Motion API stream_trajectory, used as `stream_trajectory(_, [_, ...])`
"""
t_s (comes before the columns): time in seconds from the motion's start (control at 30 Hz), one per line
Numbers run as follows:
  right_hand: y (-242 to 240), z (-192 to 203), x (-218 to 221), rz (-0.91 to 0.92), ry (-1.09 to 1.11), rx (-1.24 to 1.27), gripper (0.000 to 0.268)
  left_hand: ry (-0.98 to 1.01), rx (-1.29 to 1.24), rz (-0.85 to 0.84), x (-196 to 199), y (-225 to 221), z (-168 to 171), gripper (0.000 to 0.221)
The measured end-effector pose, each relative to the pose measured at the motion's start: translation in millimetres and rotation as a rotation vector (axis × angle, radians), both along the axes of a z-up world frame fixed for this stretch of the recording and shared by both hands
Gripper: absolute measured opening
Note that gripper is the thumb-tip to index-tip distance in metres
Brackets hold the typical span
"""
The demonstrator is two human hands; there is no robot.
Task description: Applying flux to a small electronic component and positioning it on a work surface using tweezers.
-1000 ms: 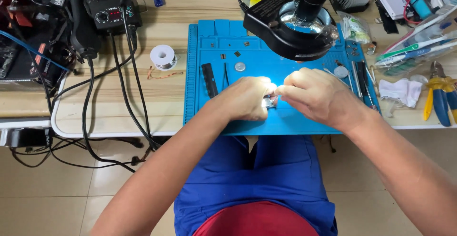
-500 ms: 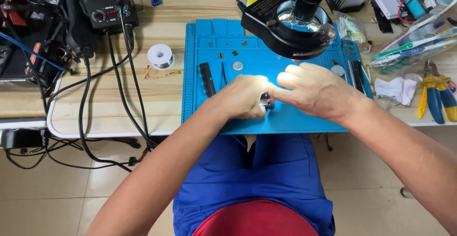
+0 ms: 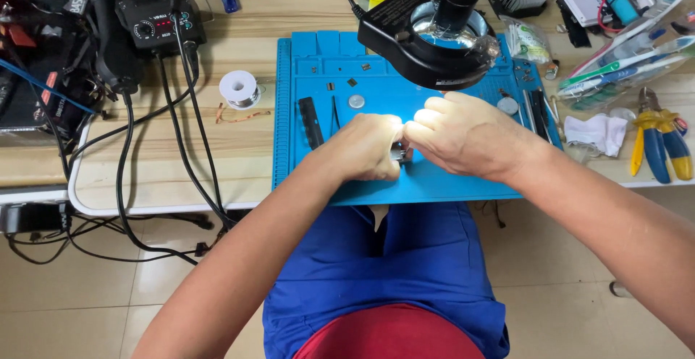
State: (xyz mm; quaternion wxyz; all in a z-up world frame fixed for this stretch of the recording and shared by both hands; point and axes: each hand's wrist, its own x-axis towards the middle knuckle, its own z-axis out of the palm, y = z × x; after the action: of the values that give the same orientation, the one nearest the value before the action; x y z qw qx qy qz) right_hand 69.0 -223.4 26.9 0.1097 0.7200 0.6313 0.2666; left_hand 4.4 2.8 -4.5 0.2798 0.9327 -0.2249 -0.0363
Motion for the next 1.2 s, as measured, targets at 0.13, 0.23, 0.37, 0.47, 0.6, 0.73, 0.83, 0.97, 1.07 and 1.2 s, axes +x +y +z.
stream_trajectory(0.13, [-1.4,-13.0,-2.4,-0.139,0.117,0.053,0.028,-0.021,-0.001,0.003,-1.4,1.2,0.1,0.028])
stream_trajectory(0.23, [1.2,-8.5,-15.4,-0.306,0.243,0.101,0.031,-0.041,-0.017,-0.021,-1.2,0.7,4.3,0.028])
stream_trajectory(0.37, [10.9,-6.2,-34.3,-0.475,0.403,0.190,0.031,-0.039,-0.040,-0.021,-0.4,1.7,4.6,0.029])
stream_trajectory(0.47, [13.4,-14.2,-36.6,-0.515,0.415,0.221,0.035,-0.040,-0.031,-0.017,-2.2,0.8,3.0,0.028])
stream_trajectory(0.6, [8.3,2.9,-30.8,-0.423,0.249,0.191,0.034,-0.057,-0.027,-0.013,-3.2,-0.6,7.5,0.026])
stream_trajectory(0.73, [10.2,12.7,-34.2,-0.262,0.142,0.070,0.027,-0.033,-0.055,-0.009,-4.7,2.5,3.7,0.024])
stream_trajectory(0.83, [9.9,4.0,-30.3,-0.273,0.194,0.084,0.033,-0.034,-0.053,-0.011,-2.1,2.3,0.0,0.026])
stream_trajectory(0.97, [12.4,3.0,-39.4,-0.370,0.363,0.152,0.042,-0.048,-0.055,0.001,-3.9,4.1,4.7,0.028])
stream_trajectory(1.07, [9.5,-7.5,-40.0,-0.410,0.380,0.195,0.044,-0.062,-0.064,-0.005,-3.0,3.3,2.9,0.028])
stream_trajectory(1.2, [12.3,-11.3,-44.8,-0.465,0.293,0.189,0.045,-0.069,-0.050,0.003,-3.3,4.2,-3.1,0.028])
